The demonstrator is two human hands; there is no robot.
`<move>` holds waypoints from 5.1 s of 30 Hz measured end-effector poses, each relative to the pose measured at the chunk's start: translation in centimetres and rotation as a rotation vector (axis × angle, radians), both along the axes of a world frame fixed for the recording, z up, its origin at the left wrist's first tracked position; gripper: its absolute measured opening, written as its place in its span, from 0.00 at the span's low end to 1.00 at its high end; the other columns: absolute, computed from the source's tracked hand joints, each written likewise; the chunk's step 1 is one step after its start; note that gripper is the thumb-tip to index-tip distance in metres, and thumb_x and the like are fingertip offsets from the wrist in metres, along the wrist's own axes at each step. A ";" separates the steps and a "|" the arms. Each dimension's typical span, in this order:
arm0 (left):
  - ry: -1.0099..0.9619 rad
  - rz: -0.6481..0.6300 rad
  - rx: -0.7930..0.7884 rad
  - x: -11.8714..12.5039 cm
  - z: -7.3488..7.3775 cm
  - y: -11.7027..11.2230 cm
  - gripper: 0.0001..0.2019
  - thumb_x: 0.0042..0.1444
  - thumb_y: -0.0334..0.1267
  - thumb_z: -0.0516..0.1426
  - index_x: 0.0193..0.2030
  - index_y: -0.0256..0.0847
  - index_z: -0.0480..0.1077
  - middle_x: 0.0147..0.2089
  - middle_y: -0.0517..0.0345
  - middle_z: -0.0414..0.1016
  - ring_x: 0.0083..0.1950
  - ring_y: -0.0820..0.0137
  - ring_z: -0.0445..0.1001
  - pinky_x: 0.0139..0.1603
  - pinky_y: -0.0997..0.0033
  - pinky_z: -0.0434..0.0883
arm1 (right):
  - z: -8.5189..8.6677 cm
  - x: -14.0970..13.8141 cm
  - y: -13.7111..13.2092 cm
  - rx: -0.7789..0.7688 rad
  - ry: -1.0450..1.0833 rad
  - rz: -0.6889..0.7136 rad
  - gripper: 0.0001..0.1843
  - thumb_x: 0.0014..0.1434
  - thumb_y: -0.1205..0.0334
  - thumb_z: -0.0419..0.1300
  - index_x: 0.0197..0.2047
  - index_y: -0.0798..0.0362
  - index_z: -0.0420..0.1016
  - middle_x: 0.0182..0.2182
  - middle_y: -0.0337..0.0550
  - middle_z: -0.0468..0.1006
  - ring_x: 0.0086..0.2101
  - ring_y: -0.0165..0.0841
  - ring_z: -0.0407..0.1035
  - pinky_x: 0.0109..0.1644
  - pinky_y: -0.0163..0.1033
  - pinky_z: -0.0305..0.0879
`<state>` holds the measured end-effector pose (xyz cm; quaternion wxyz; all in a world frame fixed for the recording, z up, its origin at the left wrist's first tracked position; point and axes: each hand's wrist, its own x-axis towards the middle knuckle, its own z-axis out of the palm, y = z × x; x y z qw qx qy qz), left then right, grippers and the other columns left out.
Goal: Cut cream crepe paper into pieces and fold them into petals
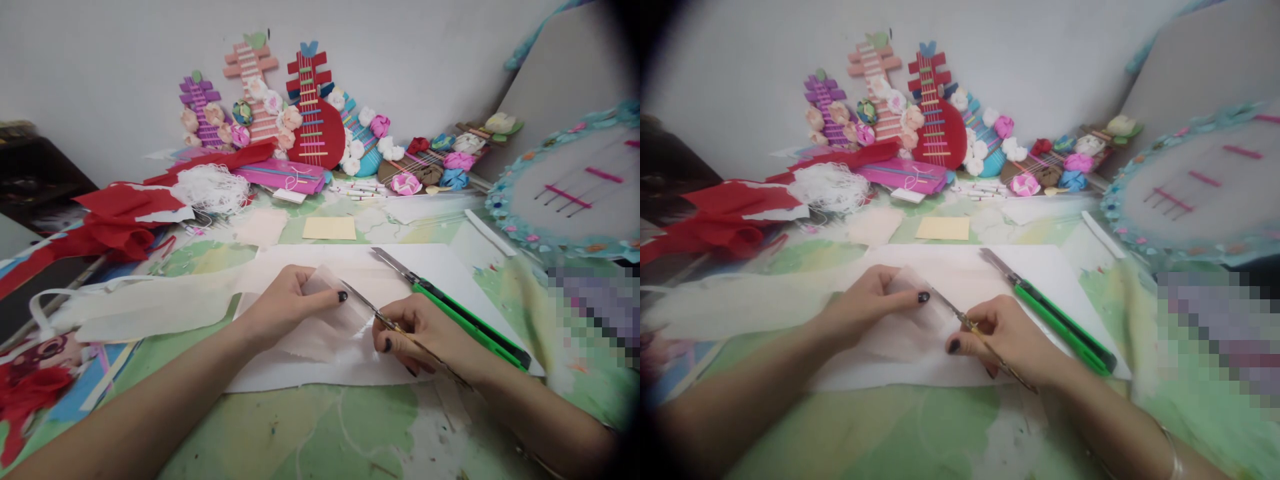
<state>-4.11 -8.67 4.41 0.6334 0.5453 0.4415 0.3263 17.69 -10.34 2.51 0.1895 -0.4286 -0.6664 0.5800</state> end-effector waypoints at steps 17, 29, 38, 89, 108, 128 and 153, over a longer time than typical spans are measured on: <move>-0.011 0.011 -0.026 0.0 0.2 0.0 0.06 0.49 0.35 0.61 0.27 0.34 0.75 0.26 0.55 0.78 0.25 0.73 0.74 0.23 0.79 0.70 | 0.0 0.0 0.1 -0.001 -0.014 -0.016 0.20 0.52 0.49 0.63 0.22 0.57 0.68 0.09 0.31 0.61 0.12 0.20 0.50 0.15 0.28 0.42; -0.018 0.010 -0.036 0.0 0.1 0.0 0.06 0.49 0.36 0.61 0.27 0.35 0.75 0.26 0.56 0.78 0.24 0.73 0.75 0.23 0.79 0.70 | -0.2 0.0 0.0 -0.016 -0.037 -0.028 0.16 0.52 0.53 0.63 0.22 0.57 0.69 0.09 0.31 0.62 0.11 0.20 0.51 0.15 0.28 0.43; -0.030 0.003 -0.030 -0.2 -0.1 0.2 0.06 0.49 0.36 0.62 0.28 0.34 0.76 0.27 0.55 0.79 0.25 0.72 0.75 0.24 0.79 0.70 | -0.5 0.2 0.0 -0.051 -0.090 -0.023 0.13 0.53 0.56 0.60 0.24 0.56 0.70 0.10 0.31 0.65 0.09 0.20 0.52 0.13 0.28 0.47; -0.138 -0.143 -0.139 0.8 -0.7 -0.6 0.08 0.51 0.36 0.58 0.28 0.33 0.75 0.26 0.56 0.76 0.26 0.74 0.72 0.27 0.78 0.67 | -0.1 -0.2 -0.4 0.049 0.016 0.018 0.28 0.50 0.38 0.59 0.20 0.56 0.64 0.10 0.33 0.59 0.14 0.22 0.51 0.15 0.29 0.42; -0.116 -0.137 -0.118 0.8 -0.9 -0.5 0.09 0.51 0.37 0.59 0.27 0.33 0.74 0.25 0.57 0.74 0.25 0.75 0.70 0.27 0.78 0.66 | 0.2 -0.6 -0.3 0.012 -0.038 -0.035 0.27 0.46 0.41 0.64 0.17 0.56 0.64 0.09 0.34 0.62 0.12 0.21 0.51 0.15 0.28 0.42; -0.109 -0.147 -0.122 0.6 -1.0 -0.5 0.09 0.52 0.37 0.58 0.28 0.33 0.74 0.26 0.58 0.74 0.25 0.76 0.70 0.26 0.80 0.66 | -0.1 -0.5 -0.3 -0.002 -0.101 -0.044 0.23 0.49 0.46 0.64 0.18 0.55 0.65 0.08 0.32 0.63 0.10 0.21 0.52 0.13 0.28 0.44; -0.147 -0.138 -0.183 0.8 -1.0 -0.7 0.08 0.50 0.37 0.60 0.27 0.34 0.75 0.25 0.57 0.75 0.25 0.74 0.70 0.26 0.79 0.66 | 0.0 -0.5 -0.6 0.075 -0.052 -0.024 0.29 0.48 0.35 0.59 0.20 0.56 0.64 0.11 0.34 0.60 0.15 0.23 0.53 0.17 0.30 0.43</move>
